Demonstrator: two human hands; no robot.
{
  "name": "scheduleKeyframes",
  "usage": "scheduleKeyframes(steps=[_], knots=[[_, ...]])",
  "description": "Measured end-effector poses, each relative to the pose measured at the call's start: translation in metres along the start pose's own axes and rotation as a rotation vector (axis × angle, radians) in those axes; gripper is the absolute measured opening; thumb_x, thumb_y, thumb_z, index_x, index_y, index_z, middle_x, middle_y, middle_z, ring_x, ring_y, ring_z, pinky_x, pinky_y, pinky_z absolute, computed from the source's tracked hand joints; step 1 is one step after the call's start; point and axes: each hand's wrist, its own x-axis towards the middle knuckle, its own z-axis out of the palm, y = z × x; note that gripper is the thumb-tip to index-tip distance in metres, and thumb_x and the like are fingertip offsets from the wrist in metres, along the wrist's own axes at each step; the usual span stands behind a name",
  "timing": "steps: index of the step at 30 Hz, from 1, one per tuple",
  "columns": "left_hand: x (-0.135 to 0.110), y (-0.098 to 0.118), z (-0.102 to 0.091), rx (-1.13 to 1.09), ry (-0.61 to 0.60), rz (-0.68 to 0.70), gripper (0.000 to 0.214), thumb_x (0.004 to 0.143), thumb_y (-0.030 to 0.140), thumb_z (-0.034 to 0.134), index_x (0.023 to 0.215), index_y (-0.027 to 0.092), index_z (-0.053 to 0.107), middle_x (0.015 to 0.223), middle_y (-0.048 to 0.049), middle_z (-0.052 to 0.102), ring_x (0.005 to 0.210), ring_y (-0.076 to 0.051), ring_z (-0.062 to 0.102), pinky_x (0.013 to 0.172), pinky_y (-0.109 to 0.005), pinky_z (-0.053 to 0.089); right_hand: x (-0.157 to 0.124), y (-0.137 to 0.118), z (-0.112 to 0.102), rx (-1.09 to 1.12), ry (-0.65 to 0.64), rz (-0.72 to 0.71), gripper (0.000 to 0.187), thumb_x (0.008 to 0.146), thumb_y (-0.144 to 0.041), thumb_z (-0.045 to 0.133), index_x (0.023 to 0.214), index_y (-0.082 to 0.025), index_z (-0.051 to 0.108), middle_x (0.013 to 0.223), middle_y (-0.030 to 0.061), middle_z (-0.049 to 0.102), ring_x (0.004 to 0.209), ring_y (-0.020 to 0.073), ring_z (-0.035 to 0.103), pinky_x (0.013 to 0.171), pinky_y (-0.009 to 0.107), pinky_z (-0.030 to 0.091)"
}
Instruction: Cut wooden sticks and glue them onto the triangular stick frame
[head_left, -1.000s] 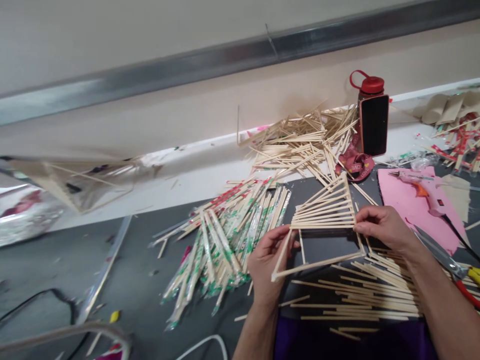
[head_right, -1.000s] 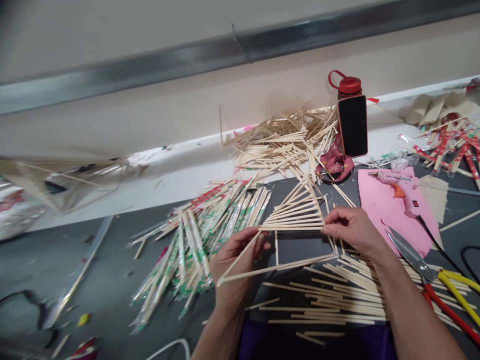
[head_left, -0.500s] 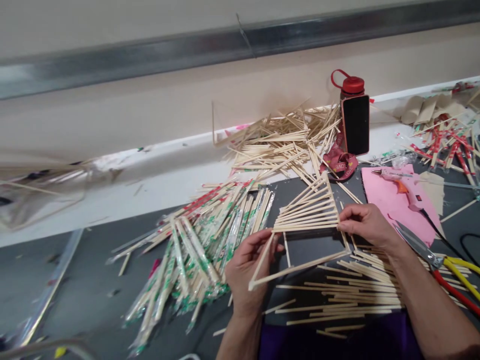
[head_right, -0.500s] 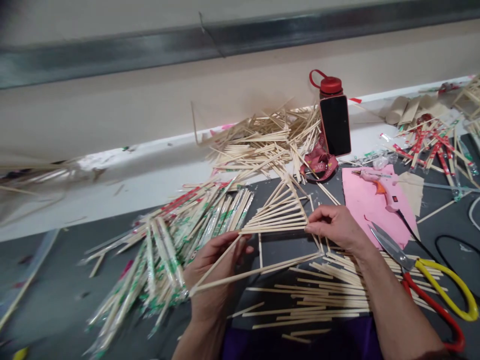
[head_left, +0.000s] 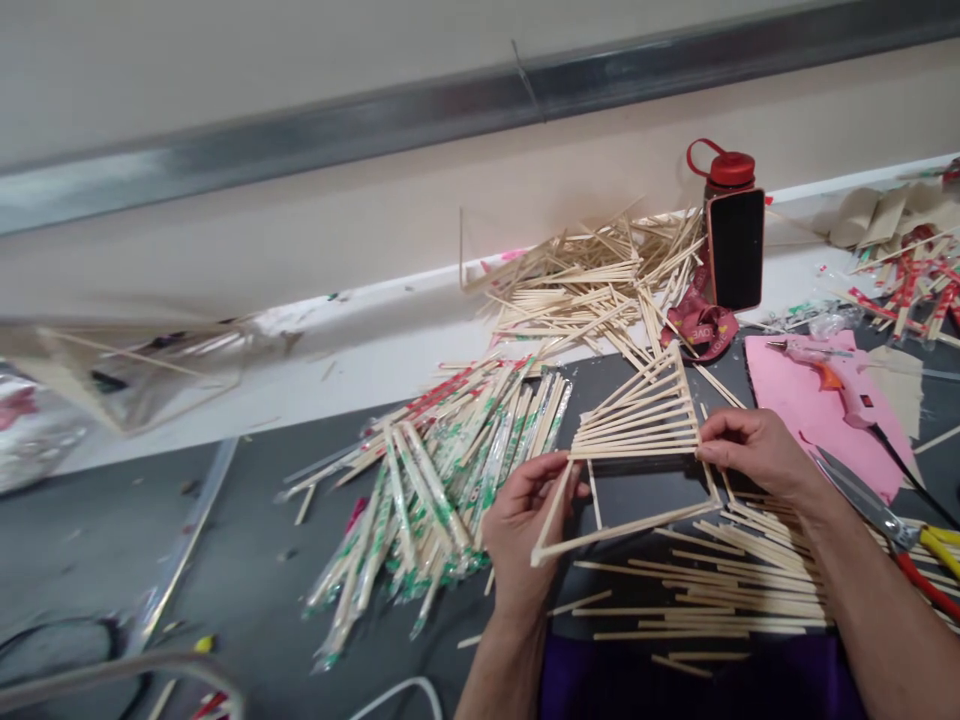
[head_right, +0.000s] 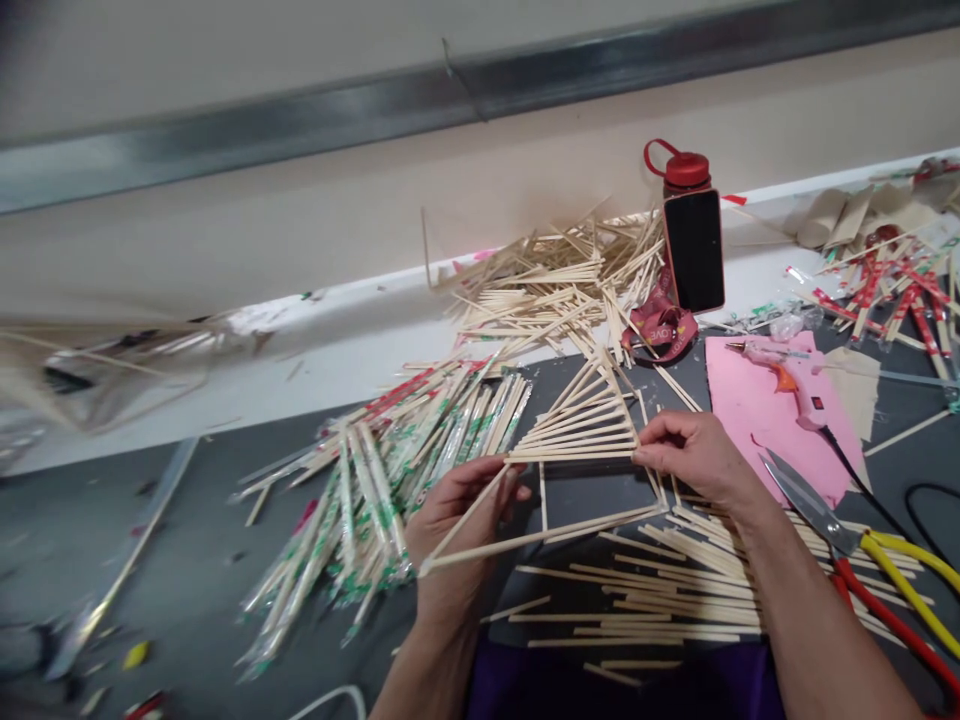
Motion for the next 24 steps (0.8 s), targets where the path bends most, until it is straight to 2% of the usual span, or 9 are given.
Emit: scheduleKeyframes(steps=[8, 13, 17, 24], knots=[[0.000, -0.001, -0.001, 0.008, -0.004, -0.002, 0.028, 0.069, 0.038, 0.080, 0.085, 0.016, 0.071, 0.064, -0.0025, 0.070, 0.053, -0.012, 0.063, 0.044, -0.018, 0.045, 0.001, 0.001, -0.002, -0.021, -0.013, -0.004, 0.017, 0.067, -0.034, 0.072, 0.069, -0.017, 0.069, 0.060, -0.0019, 0.060, 0.054, 0.0111, 0.048, 0.053, 0.024, 0.037], [0.001, -0.002, -0.004, 0.032, 0.011, 0.026, 0.031, 0.068, 0.040, 0.080, 0.085, 0.016, 0.072, 0.061, -0.0024, 0.069, 0.051, -0.014, 0.065, 0.042, -0.019, 0.046, -0.001, -0.002, -0.002, -0.069, -0.025, -0.127, 0.016, 0.070, -0.033, 0.072, 0.066, -0.018, 0.068, 0.064, 0.0003, 0.062, 0.059, 0.0128, 0.051, 0.056, 0.025, 0.039], [0.000, -0.008, -0.009, 0.014, 0.025, 0.076, 0.028, 0.067, 0.038, 0.082, 0.083, 0.017, 0.072, 0.063, -0.0024, 0.071, 0.051, -0.014, 0.066, 0.041, -0.019, 0.047, -0.006, -0.007, -0.002, -0.059, -0.039, -0.187, 0.014, 0.074, -0.030, 0.071, 0.066, -0.019, 0.069, 0.066, 0.0009, 0.062, 0.061, 0.0134, 0.053, 0.057, 0.025, 0.040], [-0.002, -0.014, -0.018, 0.021, 0.058, 0.172, 0.019, 0.070, 0.029, 0.081, 0.084, 0.019, 0.073, 0.061, -0.0006, 0.070, 0.052, -0.014, 0.067, 0.047, -0.020, 0.051, -0.009, -0.009, -0.001, -0.034, -0.079, -0.200, 0.014, 0.074, -0.029, 0.075, 0.066, -0.019, 0.070, 0.066, 0.0009, 0.060, 0.061, 0.0129, 0.052, 0.056, 0.025, 0.039]])
